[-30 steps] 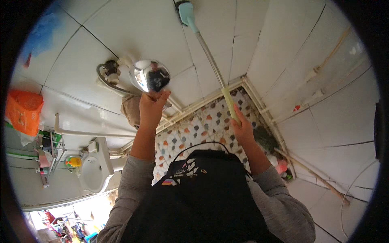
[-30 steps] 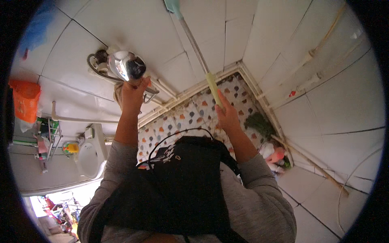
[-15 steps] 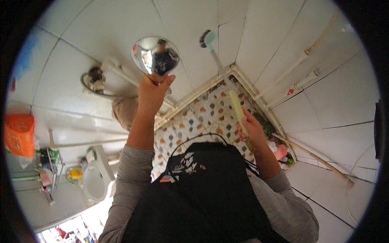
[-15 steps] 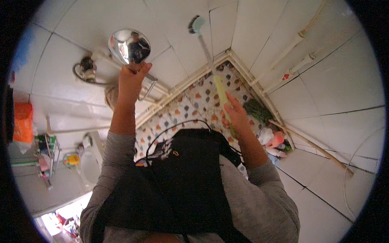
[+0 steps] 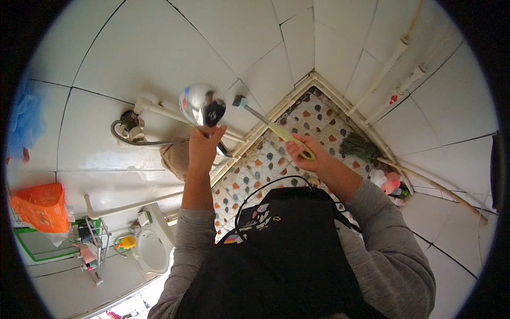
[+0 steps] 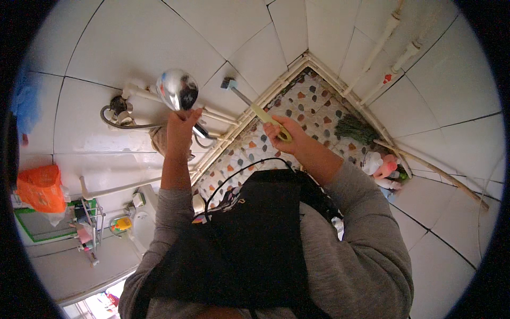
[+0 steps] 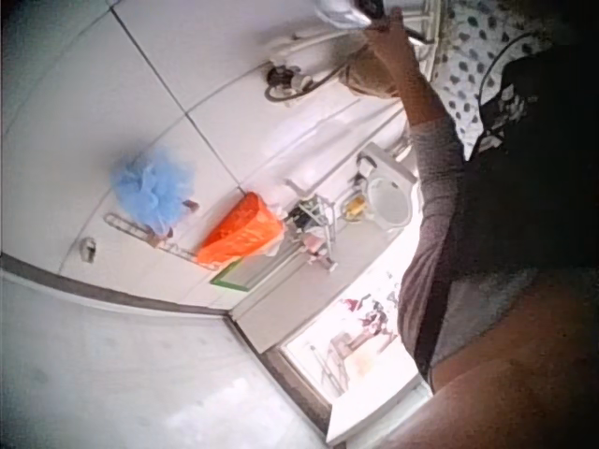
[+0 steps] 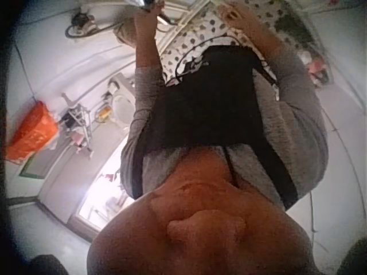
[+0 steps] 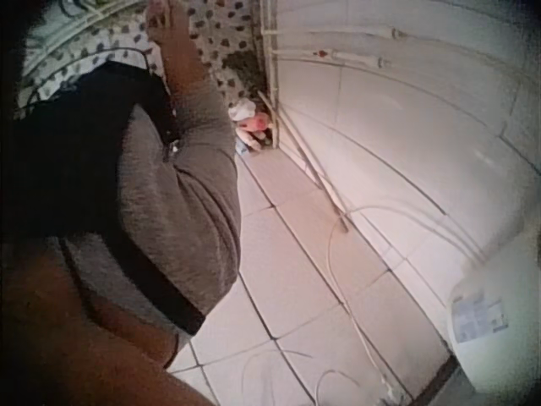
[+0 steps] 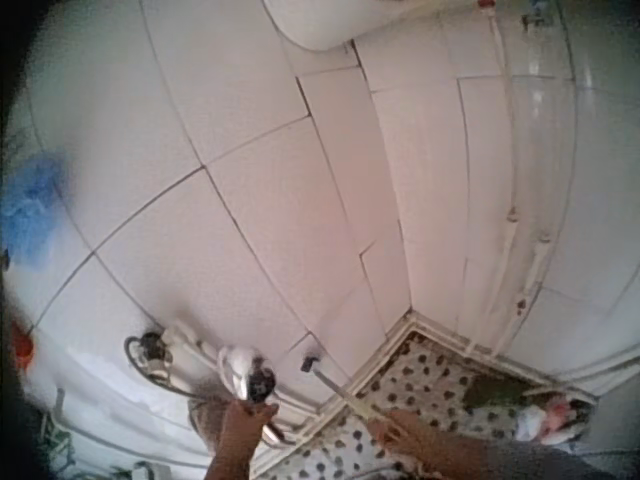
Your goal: The person scrubs the tiled walls of a bathroom using a long-handled brush. They move around the room to reach different sections, including areas near the ceiling, pipes, and a water heater, and briefly rinse the brush head under the shower faucet.
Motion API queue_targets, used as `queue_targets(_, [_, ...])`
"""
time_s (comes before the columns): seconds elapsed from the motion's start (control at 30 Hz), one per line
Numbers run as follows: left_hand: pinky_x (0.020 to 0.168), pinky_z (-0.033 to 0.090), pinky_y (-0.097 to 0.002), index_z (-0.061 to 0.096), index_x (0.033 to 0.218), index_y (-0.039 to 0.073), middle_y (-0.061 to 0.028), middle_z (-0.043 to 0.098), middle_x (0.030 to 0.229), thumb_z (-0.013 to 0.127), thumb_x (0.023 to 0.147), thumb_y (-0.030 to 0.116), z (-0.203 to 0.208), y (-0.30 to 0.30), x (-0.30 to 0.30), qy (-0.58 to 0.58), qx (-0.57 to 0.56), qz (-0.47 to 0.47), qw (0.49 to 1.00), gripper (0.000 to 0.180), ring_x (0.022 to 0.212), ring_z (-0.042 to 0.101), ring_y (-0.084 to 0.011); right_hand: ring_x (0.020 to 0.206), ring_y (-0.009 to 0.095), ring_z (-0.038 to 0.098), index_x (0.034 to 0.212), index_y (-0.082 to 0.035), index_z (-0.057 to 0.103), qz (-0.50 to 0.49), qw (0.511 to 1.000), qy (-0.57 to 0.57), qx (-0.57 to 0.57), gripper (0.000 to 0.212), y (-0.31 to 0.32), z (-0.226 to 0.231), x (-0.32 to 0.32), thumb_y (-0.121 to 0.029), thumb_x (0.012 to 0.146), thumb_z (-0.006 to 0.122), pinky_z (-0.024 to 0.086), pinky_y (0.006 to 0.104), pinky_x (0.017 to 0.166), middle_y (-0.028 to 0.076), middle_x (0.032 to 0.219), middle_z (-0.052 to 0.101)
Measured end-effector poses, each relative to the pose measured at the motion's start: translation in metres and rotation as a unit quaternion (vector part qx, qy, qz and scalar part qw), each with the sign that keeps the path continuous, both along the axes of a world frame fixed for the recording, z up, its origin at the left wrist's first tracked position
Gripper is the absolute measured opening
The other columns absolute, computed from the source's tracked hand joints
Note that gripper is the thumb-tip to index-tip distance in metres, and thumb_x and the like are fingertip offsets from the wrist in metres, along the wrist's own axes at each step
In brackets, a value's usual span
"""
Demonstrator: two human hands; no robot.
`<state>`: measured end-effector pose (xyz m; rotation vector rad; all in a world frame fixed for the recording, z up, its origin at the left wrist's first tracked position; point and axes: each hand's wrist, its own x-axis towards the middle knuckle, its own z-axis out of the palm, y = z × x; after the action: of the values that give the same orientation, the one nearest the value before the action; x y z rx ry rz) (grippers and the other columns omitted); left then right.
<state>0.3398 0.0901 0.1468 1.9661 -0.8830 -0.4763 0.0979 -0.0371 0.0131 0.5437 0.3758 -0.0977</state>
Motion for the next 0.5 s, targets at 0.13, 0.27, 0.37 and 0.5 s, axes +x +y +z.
queue_targets(0.13, [0.057, 0.039, -0.0267, 0.062, 0.077, -0.005, -0.0022, 0.058, 0.065, 0.074, 0.078, 0.017, -0.021, 0.021, 0.0, 0.048, -0.012, 0.02, 0.999, 0.025, 0.061, 0.05, -0.0092, 0.054, 0.011, 0.05, 0.111, 0.009, 0.036, 0.011, 0.996, 0.074, -0.05, 0.037, -0.016, -0.046, 0.053, -0.026, 0.1, 0.04, 0.048, 0.0206, 0.044, 0.006, 0.074, 0.045])
queue_targets(0.27, [0.067, 0.046, -0.0288, 0.063, 0.084, -0.002, -0.0087, 0.066, 0.081, 0.074, 0.077, 0.015, -0.017, 0.025, -0.001, 0.038, 0.016, 0.037, 0.998, 0.022, 0.074, 0.059, -0.0141, 0.06, 0.015, 0.055, 0.113, 0.008, 0.042, -0.009, 0.987, 0.158, -0.041, 0.036, -0.035, -0.053, 0.073, -0.025, 0.099, 0.041, 0.052, 0.022, 0.046, 0.014, 0.085, 0.05])
queue_targets(0.37, [0.064, 0.047, -0.031, 0.063, 0.082, -0.002, -0.0087, 0.064, 0.074, 0.076, 0.075, 0.014, -0.002, 0.018, -0.001, 0.022, 0.001, -0.016, 1.0, 0.022, 0.07, 0.058, -0.0135, 0.056, 0.012, 0.052, 0.114, 0.005, 0.044, -0.047, 0.976, 0.153, -0.147, 0.031, -0.041, -0.032, 0.045, -0.019, 0.095, 0.051, 0.051, 0.0187, 0.046, 0.011, 0.08, 0.051])
queue_targets(0.5, [0.064, 0.046, -0.0288, 0.061, 0.078, -0.001, -0.0072, 0.064, 0.073, 0.076, 0.076, 0.016, 0.03, -0.02, -0.01, -0.008, -0.064, -0.077, 0.995, 0.023, 0.069, 0.057, -0.0122, 0.052, 0.008, 0.05, 0.13, -0.006, 0.041, -0.005, 0.939, 0.151, -0.31, 0.038, -0.052, 0.064, -0.008, -0.023, 0.097, 0.048, 0.047, 0.0171, 0.044, 0.008, 0.08, 0.052])
